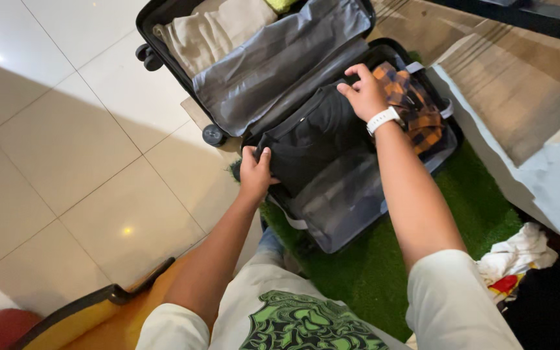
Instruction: The person folds a black t-shirt with a graphic print on a green mat and places it into an open suitcase. They then pick up a black pair of shorts, fold them, and place them into the suitcase as well.
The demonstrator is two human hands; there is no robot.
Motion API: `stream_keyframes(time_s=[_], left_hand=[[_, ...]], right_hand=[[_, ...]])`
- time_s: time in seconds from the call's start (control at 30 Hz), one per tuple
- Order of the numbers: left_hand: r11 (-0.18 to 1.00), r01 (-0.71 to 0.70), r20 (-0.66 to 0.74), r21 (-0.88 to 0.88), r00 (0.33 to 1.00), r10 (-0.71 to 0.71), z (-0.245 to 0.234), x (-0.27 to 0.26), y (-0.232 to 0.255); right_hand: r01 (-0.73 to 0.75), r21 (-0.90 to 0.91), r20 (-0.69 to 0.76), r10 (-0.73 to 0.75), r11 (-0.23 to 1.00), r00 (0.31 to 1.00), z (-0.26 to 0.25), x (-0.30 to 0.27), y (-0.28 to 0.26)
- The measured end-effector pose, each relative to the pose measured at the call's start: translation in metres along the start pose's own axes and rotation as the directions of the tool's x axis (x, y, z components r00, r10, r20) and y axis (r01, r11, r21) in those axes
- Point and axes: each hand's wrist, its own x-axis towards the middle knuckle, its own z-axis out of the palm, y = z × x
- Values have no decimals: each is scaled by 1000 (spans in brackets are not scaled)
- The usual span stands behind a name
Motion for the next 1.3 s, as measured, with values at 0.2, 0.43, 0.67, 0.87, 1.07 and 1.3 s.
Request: stream_keyframes(time_s=[0.2,0.43,0.67,0.87,1.07,1.3], left_hand=[[753,-327,-30,570,908,417,-7,15,9],[557,-483,183,675,842,508,-10,0,37],[231,-327,239,916,909,341,13,-18,82],[-49,-708,680,704,652,335,33,-16,74],[-81,-620,624,781,768,143,30,-2,37],[-138,-595,609,792,786,106,37,6,30]], right_hand=[[8,-7,-48,-8,1000,999,41,13,25],[-72,11,146,70,997,987,12,-11,3],[153,-396,-21,-176,905,984,23,-28,-31],[361,-563,153,-336,743,929,51,-62,-56],[321,-624,170,-278,712,945,64,-61,-50],[290,-619,173,-234,730,957,70,-56,-43]])
